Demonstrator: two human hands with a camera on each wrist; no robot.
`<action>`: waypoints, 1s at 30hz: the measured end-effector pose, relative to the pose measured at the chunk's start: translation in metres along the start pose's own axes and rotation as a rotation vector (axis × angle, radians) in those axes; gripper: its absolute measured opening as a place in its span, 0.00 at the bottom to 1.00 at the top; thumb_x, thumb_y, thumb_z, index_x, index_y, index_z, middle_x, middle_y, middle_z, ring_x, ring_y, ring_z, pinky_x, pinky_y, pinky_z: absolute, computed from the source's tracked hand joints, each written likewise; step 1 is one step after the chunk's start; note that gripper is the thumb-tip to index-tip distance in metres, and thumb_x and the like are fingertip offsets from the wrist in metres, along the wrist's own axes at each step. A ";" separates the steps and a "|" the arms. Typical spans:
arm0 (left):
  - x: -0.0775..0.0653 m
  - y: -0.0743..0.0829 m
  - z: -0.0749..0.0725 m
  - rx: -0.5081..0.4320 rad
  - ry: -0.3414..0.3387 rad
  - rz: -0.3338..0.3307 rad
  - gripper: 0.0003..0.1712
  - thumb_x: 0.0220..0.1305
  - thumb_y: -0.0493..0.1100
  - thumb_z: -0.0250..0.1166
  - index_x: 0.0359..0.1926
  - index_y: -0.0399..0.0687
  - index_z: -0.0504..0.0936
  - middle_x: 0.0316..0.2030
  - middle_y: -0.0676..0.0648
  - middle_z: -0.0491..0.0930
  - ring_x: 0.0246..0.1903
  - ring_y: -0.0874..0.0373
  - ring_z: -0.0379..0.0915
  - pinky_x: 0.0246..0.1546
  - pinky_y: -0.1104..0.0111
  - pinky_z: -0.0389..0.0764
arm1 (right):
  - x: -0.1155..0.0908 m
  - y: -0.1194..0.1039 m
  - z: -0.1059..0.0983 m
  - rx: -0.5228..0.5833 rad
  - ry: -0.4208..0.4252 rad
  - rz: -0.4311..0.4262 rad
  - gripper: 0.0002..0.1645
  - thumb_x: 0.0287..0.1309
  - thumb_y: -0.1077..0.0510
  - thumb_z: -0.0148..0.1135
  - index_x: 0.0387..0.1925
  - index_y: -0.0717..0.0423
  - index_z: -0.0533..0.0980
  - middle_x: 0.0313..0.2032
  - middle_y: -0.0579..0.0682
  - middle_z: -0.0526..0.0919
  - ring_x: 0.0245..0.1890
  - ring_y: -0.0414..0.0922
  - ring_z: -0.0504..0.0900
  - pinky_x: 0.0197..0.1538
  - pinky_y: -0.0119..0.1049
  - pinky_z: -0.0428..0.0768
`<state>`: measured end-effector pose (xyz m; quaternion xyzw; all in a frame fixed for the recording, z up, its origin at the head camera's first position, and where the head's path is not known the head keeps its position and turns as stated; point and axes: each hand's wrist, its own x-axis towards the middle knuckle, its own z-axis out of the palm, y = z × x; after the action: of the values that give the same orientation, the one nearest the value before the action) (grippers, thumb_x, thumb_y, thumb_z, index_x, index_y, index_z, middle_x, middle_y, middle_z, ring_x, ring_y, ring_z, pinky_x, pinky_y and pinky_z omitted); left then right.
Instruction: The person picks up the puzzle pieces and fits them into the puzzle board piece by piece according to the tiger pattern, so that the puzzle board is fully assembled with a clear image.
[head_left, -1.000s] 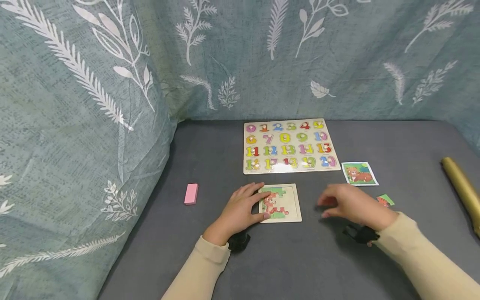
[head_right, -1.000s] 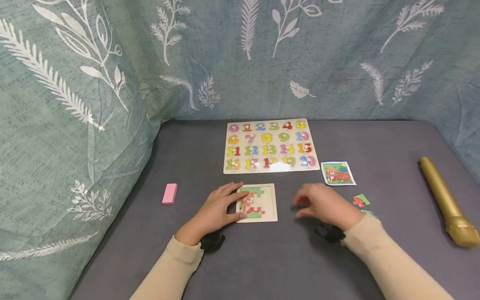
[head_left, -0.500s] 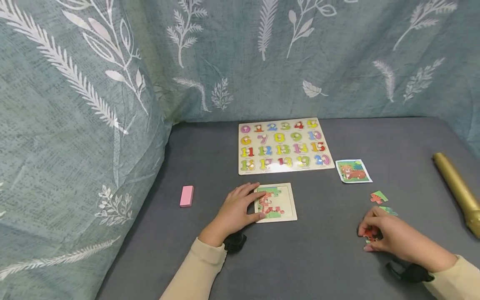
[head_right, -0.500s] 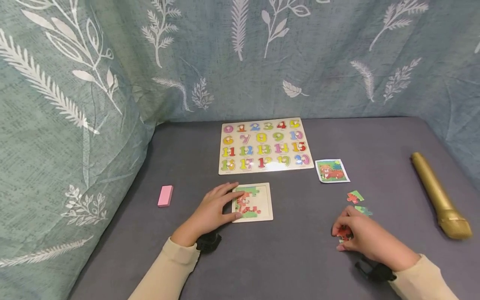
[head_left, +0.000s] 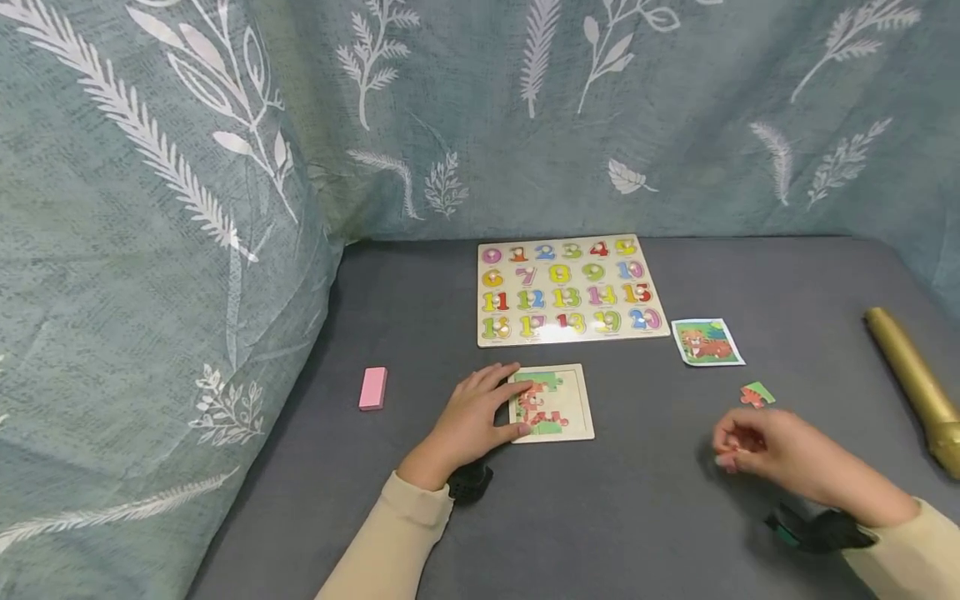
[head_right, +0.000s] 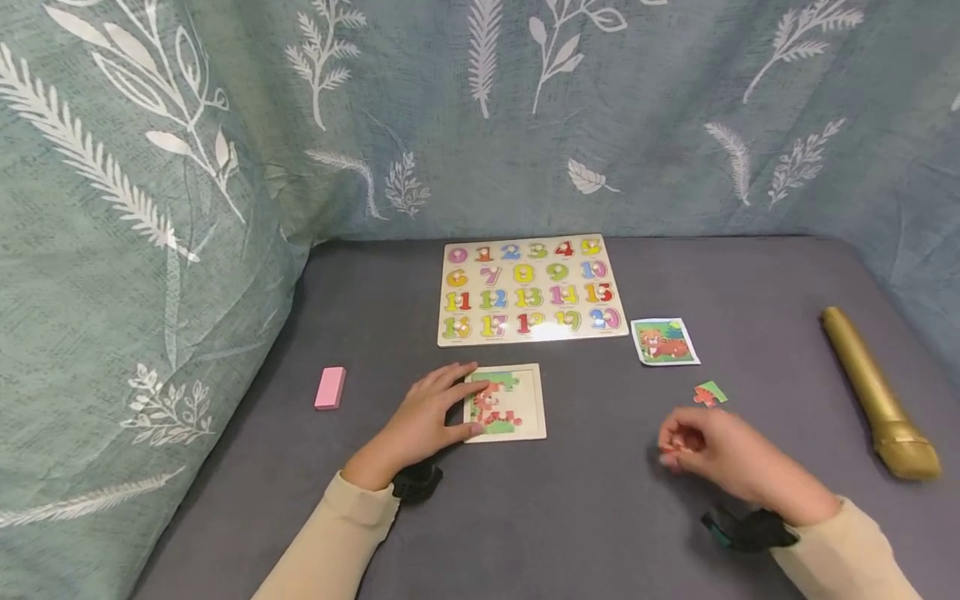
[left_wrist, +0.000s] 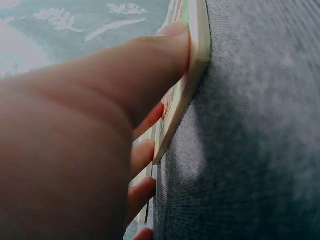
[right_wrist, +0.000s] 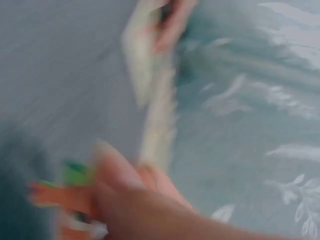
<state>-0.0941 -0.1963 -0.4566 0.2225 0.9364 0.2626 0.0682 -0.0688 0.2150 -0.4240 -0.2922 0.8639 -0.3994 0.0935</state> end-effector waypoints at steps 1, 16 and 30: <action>-0.001 -0.001 -0.001 0.006 0.005 -0.006 0.37 0.67 0.53 0.74 0.75 0.54 0.75 0.79 0.45 0.60 0.79 0.42 0.49 0.76 0.40 0.52 | 0.014 -0.009 0.001 0.043 0.012 0.040 0.16 0.56 0.73 0.74 0.33 0.52 0.78 0.27 0.36 0.81 0.26 0.33 0.81 0.26 0.29 0.78; 0.001 0.001 0.000 0.013 -0.006 0.000 0.37 0.68 0.53 0.74 0.75 0.54 0.75 0.79 0.45 0.60 0.79 0.42 0.49 0.76 0.39 0.52 | 0.130 -0.042 0.046 0.335 0.058 0.233 0.06 0.71 0.70 0.64 0.45 0.66 0.75 0.38 0.58 0.83 0.41 0.53 0.88 0.47 0.46 0.88; 0.001 0.004 -0.001 0.029 -0.017 -0.021 0.37 0.68 0.55 0.73 0.75 0.55 0.74 0.79 0.46 0.60 0.79 0.43 0.49 0.76 0.40 0.51 | 0.156 -0.050 0.078 0.199 0.016 0.167 0.05 0.69 0.70 0.64 0.45 0.64 0.79 0.34 0.53 0.81 0.33 0.48 0.83 0.38 0.40 0.84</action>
<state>-0.0933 -0.1934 -0.4540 0.2158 0.9418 0.2464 0.0758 -0.1428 0.0499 -0.4275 -0.2051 0.8422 -0.4762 0.1479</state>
